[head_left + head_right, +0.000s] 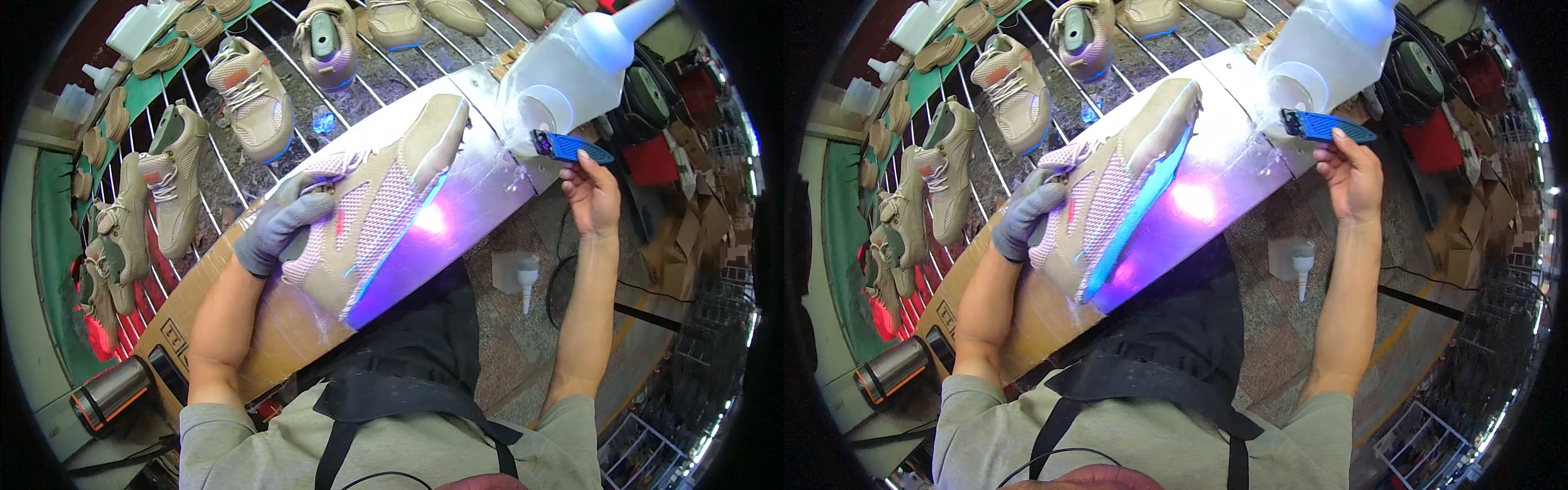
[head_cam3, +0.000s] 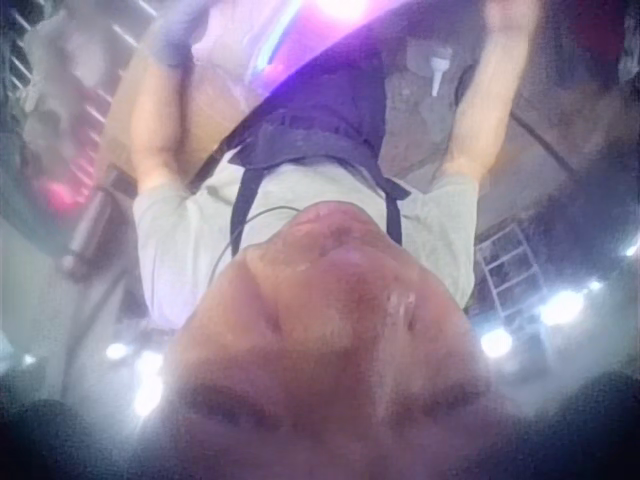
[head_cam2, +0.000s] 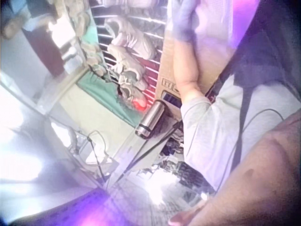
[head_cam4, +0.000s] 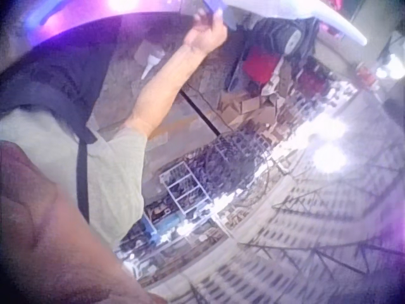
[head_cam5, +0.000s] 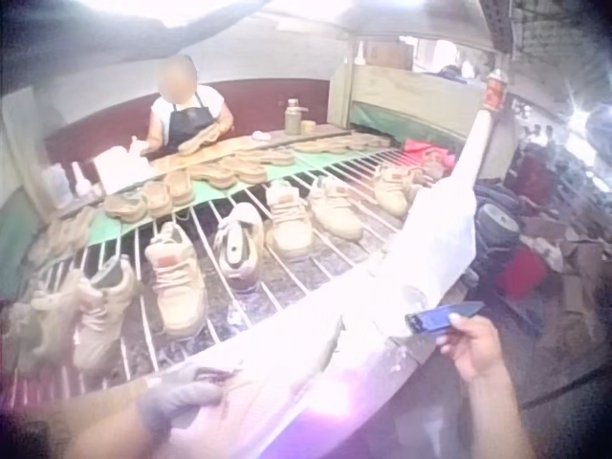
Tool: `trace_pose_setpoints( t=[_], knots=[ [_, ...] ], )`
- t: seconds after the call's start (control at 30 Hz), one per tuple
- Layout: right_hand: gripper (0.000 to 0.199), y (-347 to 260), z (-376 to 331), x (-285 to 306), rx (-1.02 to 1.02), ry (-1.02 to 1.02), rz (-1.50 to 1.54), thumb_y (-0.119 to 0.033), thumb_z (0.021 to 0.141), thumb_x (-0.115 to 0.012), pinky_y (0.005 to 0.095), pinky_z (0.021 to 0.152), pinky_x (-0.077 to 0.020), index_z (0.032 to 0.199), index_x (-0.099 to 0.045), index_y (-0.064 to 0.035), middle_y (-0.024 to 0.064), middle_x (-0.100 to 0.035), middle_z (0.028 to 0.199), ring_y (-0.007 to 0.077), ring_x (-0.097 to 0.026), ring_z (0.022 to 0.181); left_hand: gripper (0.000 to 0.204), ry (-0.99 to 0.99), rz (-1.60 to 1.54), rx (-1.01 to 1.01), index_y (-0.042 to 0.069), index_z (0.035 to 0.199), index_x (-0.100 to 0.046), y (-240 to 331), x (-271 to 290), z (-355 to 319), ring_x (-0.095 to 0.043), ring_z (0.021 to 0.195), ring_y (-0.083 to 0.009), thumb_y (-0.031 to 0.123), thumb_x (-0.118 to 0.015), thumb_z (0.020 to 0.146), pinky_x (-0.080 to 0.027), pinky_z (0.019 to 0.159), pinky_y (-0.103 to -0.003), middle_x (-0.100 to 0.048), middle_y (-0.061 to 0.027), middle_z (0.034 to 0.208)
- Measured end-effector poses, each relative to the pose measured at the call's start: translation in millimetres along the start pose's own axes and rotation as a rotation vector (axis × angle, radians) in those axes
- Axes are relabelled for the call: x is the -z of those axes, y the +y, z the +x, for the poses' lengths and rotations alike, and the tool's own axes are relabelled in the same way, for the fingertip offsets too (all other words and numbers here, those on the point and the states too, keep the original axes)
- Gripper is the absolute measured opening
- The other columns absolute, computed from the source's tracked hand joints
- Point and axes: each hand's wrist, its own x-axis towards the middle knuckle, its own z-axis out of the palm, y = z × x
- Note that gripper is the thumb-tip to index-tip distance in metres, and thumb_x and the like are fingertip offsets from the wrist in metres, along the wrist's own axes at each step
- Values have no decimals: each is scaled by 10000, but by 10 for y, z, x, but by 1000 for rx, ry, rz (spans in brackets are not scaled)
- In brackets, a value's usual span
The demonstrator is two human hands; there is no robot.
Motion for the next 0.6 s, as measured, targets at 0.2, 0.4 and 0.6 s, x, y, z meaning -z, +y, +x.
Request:
trace_pose_setpoints(
  t=[0.2, 0.4, 0.6],
  knots=[
    [187, 6, -646, -718, 208, -195, 25, -108, 978, -653, 278, 625, -576, 1094, -681, 36, 144, -742, 927, 188, -707, 749, 861, -57, -31, -75, -63, 1466, -481, -46, 23, 4, -604, 1271, -270, 249, -777, 721, -424, 1144, -394, -590, -184, 1417],
    [229, 217, -930, -983, 377, -191, 11, -106, 967, -679, 289, 634, -565, 1124, -672, 61, 168, -737, 933, 199, -700, 745, 872, -43, -113, 17, -75, 1416, -538, -110, 103, -58, -612, 1264, -298, 156, -789, 614, -427, 1143, -401, -635, -189, 1363],
    [196, 78, -896, -945, 367, -128, -45, -81, 933, -719, 297, 635, -577, 1064, -691, 61, 164, -733, 910, 190, -692, 725, 863, -85, -18, 7, -76, 1391, -569, -131, 268, -91, -638, 1223, -271, 134, -765, 577, -450, 1114, -387, -672, -172, 1320]
  ],
)
